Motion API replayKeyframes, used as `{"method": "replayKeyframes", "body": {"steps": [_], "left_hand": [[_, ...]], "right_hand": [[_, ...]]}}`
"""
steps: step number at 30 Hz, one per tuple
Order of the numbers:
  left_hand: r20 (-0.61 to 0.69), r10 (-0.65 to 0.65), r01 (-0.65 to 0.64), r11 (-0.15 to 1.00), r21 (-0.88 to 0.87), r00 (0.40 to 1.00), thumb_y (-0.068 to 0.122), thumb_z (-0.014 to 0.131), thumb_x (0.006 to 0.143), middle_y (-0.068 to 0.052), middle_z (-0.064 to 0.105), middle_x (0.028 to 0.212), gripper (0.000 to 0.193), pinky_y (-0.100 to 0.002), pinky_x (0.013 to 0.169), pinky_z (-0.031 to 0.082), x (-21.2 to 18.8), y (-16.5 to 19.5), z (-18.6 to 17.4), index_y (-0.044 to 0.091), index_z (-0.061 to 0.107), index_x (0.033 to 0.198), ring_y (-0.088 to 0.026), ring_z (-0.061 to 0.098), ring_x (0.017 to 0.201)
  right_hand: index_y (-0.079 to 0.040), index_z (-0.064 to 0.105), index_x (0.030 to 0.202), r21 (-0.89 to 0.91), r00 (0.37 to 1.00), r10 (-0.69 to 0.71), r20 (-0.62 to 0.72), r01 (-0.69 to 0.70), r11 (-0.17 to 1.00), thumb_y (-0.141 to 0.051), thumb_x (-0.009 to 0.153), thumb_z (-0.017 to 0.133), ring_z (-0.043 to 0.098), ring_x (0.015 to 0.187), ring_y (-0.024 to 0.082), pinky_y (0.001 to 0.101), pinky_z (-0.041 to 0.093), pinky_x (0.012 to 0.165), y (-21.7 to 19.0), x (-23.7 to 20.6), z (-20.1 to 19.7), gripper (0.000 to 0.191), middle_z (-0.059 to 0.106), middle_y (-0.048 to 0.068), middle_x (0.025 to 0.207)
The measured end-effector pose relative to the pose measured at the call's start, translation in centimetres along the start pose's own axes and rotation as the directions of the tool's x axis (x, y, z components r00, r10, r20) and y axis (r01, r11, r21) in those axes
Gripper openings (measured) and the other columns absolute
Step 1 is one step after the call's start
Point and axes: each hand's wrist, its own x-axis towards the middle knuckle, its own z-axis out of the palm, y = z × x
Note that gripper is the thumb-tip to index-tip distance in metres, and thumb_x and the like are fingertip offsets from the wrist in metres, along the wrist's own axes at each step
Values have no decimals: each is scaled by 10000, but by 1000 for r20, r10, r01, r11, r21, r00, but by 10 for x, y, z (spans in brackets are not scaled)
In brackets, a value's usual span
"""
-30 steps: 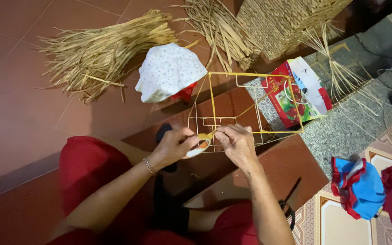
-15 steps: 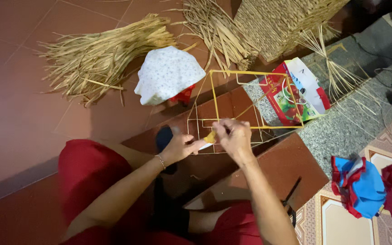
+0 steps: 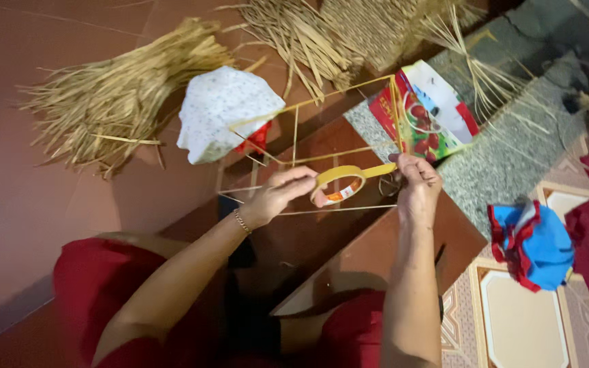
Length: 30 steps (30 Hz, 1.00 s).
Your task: The person sits on the floor assembling a rectangular bamboo/palm-strip frame. They wrap yellow tape around the frame joints, press the strips into place, reposition the frame, and use scissors to trim tape and strips as they secure each edge.
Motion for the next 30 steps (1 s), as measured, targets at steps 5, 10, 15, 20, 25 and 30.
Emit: {"method": "replayKeyframes", "body": {"steps": [5, 10, 15, 20, 25, 30], "left_hand": [[-9, -129, 129, 992, -13, 992, 199, 540, 1074, -35, 706, 834, 261, -262, 767, 555, 26, -35, 24, -14, 677, 1136, -92, 659, 785], [-83, -167, 178, 973, 150, 983, 191, 618, 1045, -36, 700, 769, 263, -247, 661, 538, 43, -76, 30, -44, 715, 1113, -69, 640, 699], [-109, -235, 255, 937, 238, 966, 224, 649, 999, -28, 716, 737, 244, -238, 617, 584, 67, -103, 35, 8, 739, 1066, -54, 666, 658], [-124, -297, 319, 816, 482, 947, 276, 684, 974, -34, 722, 681, 260, -240, 570, 543, 73, -115, 32, 30, 768, 978, -65, 672, 611], [-129, -360, 379, 821, 427, 924, 332, 690, 963, -46, 726, 663, 340, -268, 525, 555, 57, -113, -9, 5, 758, 900, -79, 673, 565], [-290, -443, 528, 668, 524, 848, 397, 716, 954, -48, 702, 610, 420, -246, 530, 515, 22, -83, -66, 24, 767, 768, -77, 665, 549]], "right_hand": [[0, 739, 985, 196, 983, 161, -91, -141, 970, -55, 924, 703, 526, 697, 99, 231, 415, 685, 70, 5, -42, 90, 733, 80, 920], [-31, 707, 949, 258, 984, 155, -84, -129, 958, -142, 953, 701, 508, 700, 88, 232, 415, 687, 106, 3, -70, 111, 774, 92, 978], [-42, 747, 1011, -29, 982, 121, -143, -126, 992, -141, 978, 726, 628, 875, 76, 242, 491, 834, 108, -8, -89, 107, 732, 14, 975], [-45, 776, 1057, -247, 969, 101, -224, -157, 956, -173, 957, 748, 653, 917, 60, 240, 524, 885, 112, -12, -105, 165, 760, -2, 1015], [-30, 784, 1096, -325, 969, 29, -246, -111, 939, -206, 979, 753, 649, 926, 66, 237, 527, 886, 123, -16, -114, 214, 744, 2, 1007], [-42, 780, 1108, -281, 974, 24, -226, -89, 956, -219, 979, 759, 626, 889, 47, 212, 507, 840, 124, -19, -114, 220, 733, -32, 976]]}}
